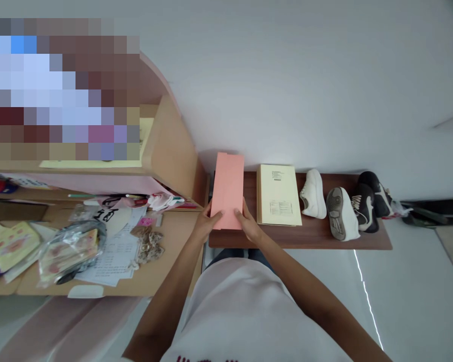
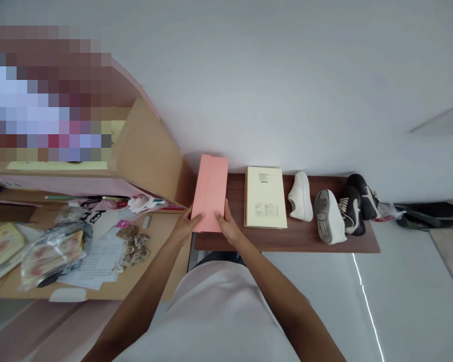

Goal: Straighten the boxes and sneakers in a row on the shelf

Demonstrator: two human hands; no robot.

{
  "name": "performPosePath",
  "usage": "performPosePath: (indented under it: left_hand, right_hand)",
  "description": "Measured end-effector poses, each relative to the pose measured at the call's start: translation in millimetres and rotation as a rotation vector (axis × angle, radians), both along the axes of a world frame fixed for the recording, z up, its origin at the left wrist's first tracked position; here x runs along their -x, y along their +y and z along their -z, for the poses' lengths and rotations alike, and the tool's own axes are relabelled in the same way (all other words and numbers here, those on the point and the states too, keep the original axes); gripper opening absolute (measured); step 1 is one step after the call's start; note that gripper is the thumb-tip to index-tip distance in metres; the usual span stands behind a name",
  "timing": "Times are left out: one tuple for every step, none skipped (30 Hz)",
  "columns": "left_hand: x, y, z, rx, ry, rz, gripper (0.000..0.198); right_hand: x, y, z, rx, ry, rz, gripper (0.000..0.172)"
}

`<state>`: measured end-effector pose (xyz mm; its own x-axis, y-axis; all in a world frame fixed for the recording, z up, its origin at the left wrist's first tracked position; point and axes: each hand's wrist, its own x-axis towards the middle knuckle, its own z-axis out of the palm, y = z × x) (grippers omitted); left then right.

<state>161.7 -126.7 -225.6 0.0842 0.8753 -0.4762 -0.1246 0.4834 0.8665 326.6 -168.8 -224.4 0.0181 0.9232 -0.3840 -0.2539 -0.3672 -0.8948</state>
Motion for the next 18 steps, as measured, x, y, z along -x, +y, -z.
performPosePath:
  left_hand:
    - [0,-1,1.2,-0.001,-0.007,0.008,0.079]
    - [0,-3,2.3,0.000,-0.016,0.015,0.078]
    - [0,-4,3.4,0.005,-0.021,0.021,0.077]
    - [0,-4,4.7,0.013,-0.020,0.021,0.077]
    - [-1,-5,6.2,0.021,-0.013,0.017,0.077]
    - [-2,-5,7.7,0.030,-0.003,0.009,0.077]
    - [-2,-5,9.1,0.037,0.010,0.000,0.078]
    - [-4,-5,10.4,0.041,0.021,-0.008,0.078]
    - [-5,-5,11.4,0.038,0.029,-0.011,0.078]
    - [-6,-5,12.2,0.029,0.034,-0.013,0.078]
    - [-7,-6,13.0,0.020,0.035,-0.013,0.075]
    - [-8,-6,14.0,0.014,0.031,-0.015,0.071]
    - [-9,-6,15.5,0.015,0.021,-0.019,0.066]
    - [-9,-6,17.7,0.029,0.008,-0.027,0.062]
    - [-10,-6,20.9,0.056,-0.004,-0.033,0.061]
    - [-10,-5,25.1,0.091,-0.013,-0.033,0.062]
    - [-10,-3,30.3,0.122,-0.016,-0.026,0.065]
    - [-11,0,36.3,0.144,-0.016,-0.015,0.067]
  right_hand:
    - [0,0,1.1,0.002,0.001,-0.001,0.097]
    - [0,-1,2.3,0.006,-0.002,-0.004,0.099]
    - [-1,-1,3.5,0.010,-0.009,-0.006,0.101]
    - [-1,-1,4.7,0.013,-0.016,-0.007,0.102]
    - [-1,-2,5.9,0.017,-0.025,-0.007,0.103]
    - [-2,-2,7.0,0.021,-0.034,-0.007,0.103]
    - [-2,-2,8.1,0.025,-0.045,-0.007,0.103]
    - [-3,-3,9.1,0.029,-0.057,-0.009,0.102]
    - [-5,-3,10.0,0.031,-0.069,-0.013,0.101]
    - [-7,-4,10.9,0.034,-0.081,-0.017,0.100]
    - [-9,-5,11.7,0.034,-0.092,-0.019,0.099]
    - [-11,-6,12.4,0.031,-0.099,-0.018,0.098]
    - [-14,-7,13.2,0.027,-0.103,-0.014,0.097]
    - [-17,-8,14.0,0.024,-0.107,-0.011,0.097]
    - [-20,-9,15.0,0.024,-0.114,-0.006,0.096]
    - [-23,-10,16.0,0.031,-0.125,-0.002,0.096]
    - [-26,-11,17.1,0.042,-0.137,0.001,0.096]
    - [-29,-12,18.3,0.054,-0.149,0.005,0.096]
